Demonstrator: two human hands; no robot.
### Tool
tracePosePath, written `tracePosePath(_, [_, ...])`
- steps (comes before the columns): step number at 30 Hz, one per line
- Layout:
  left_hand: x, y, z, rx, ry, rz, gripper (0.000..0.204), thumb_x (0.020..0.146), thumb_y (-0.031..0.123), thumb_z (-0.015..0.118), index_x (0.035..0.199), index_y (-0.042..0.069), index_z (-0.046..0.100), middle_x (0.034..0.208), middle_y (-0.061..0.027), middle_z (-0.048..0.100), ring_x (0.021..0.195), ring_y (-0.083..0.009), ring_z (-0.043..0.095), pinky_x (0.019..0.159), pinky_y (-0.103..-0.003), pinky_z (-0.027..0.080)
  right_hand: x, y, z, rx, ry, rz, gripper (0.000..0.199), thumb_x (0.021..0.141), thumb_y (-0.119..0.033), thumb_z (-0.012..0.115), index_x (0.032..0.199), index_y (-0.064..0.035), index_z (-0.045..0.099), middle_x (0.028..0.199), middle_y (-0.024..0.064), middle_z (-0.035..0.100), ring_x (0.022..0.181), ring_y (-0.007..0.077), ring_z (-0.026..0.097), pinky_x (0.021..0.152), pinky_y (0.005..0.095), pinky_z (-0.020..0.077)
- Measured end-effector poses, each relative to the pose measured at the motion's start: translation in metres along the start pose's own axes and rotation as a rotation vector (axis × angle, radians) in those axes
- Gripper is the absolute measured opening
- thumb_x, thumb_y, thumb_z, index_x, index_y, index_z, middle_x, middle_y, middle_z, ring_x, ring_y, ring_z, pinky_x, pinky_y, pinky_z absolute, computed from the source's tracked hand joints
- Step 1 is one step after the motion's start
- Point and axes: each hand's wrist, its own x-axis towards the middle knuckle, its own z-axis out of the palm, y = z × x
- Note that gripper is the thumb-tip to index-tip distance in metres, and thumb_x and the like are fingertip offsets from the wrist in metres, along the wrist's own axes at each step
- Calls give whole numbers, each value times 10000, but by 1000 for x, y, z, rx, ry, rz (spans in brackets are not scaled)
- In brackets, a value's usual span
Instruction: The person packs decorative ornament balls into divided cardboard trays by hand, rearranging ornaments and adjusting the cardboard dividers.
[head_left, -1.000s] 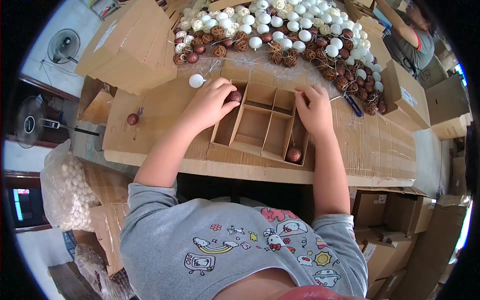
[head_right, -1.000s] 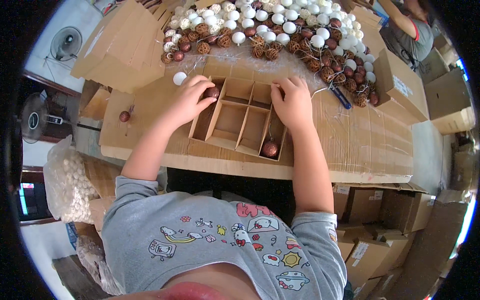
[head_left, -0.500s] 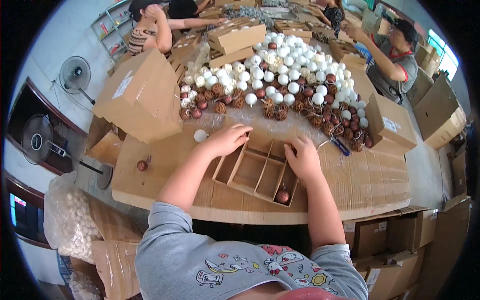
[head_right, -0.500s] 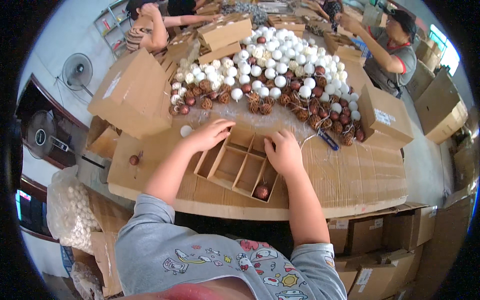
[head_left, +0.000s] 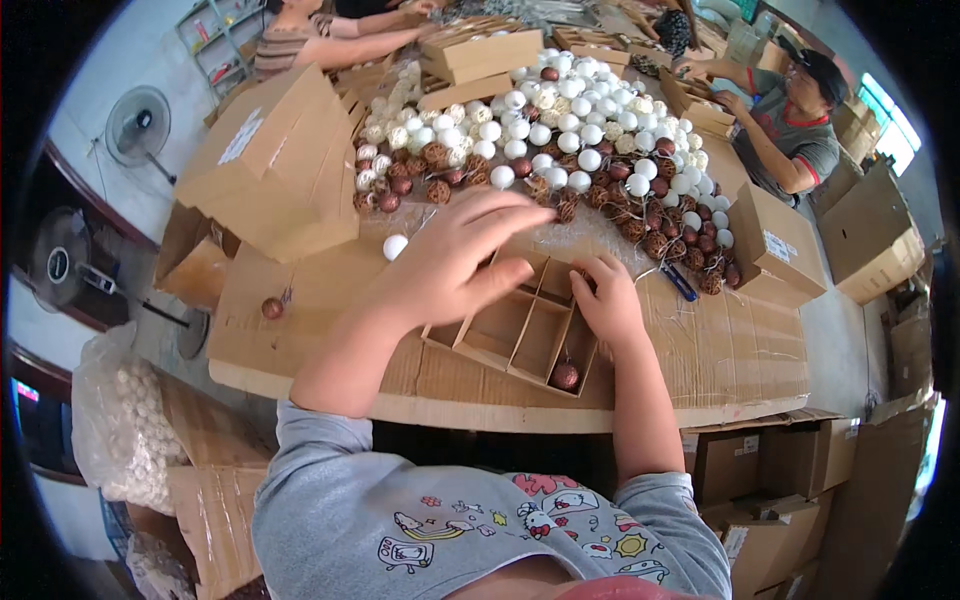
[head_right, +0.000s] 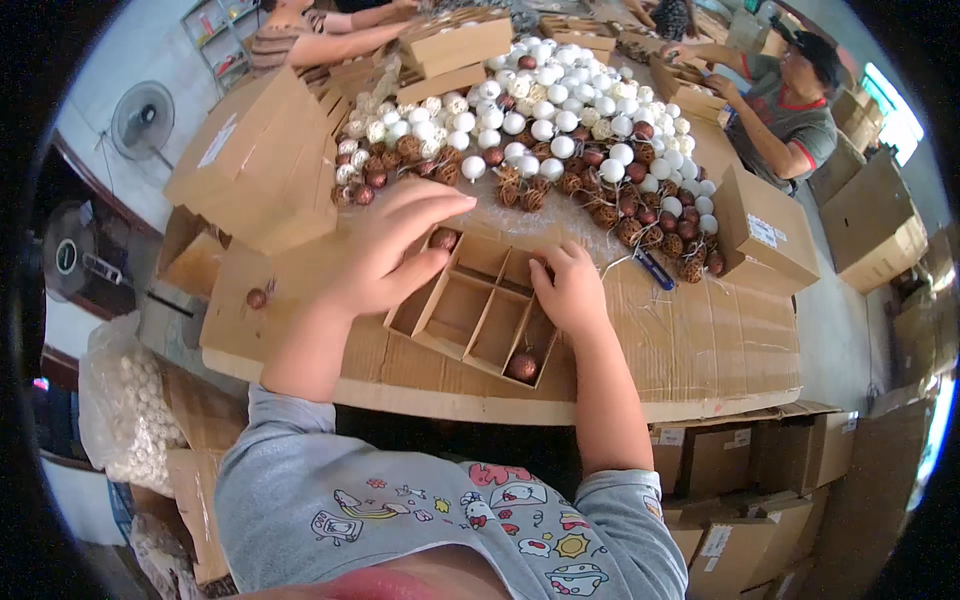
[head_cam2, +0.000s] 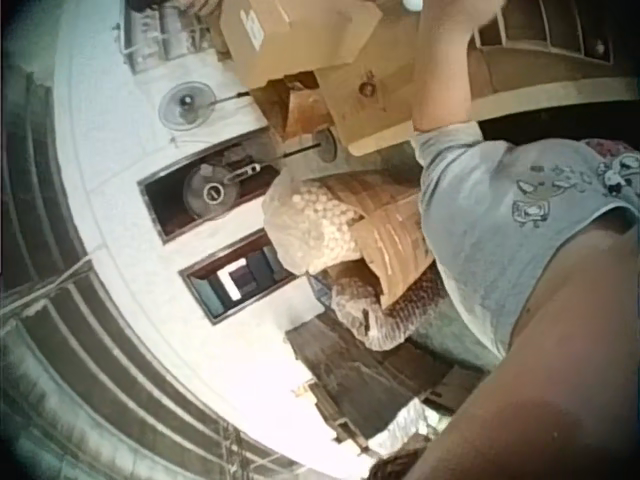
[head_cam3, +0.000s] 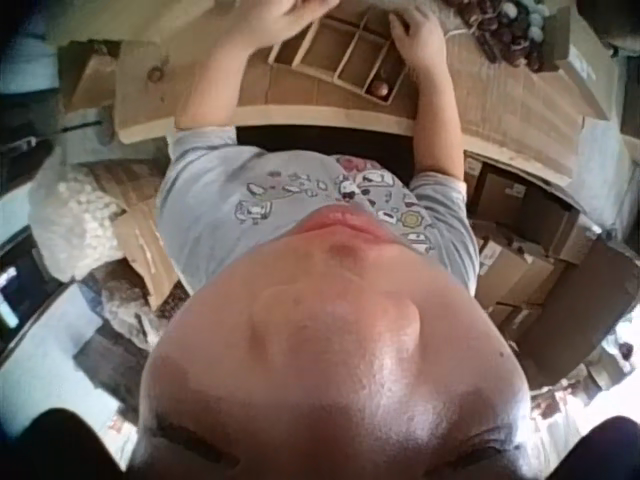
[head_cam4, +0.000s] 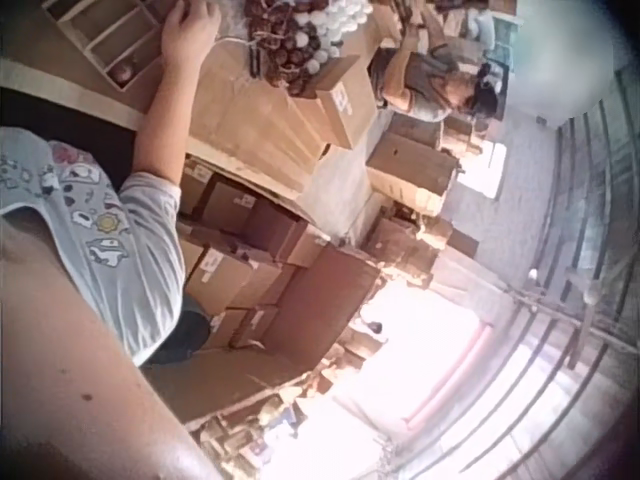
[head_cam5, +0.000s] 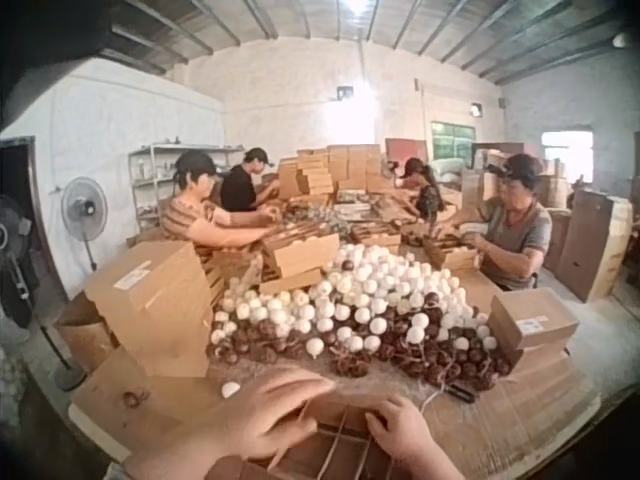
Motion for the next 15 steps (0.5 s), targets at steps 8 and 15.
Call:
tracePosePath(8, [31,218,-89,-140,-40,-962,126,826,117,613,741,26,594,749,-34,572,700,-185,586,565,-329,433,-5,5,-9,6,3,81,144,855,-107,615,947,-3,655,859,159,598,781,316,596,708,383,484])
tracePosePath(15, [-14,157,-52,-642,270,-28,93,831,99,607,762,37,611,849,24,630,746,-153,610,633,-335,485,3,-6,7,36,-32,13,155,848,-110,620,971,-21,652,884,160,609,824,339,594,740,390,486])
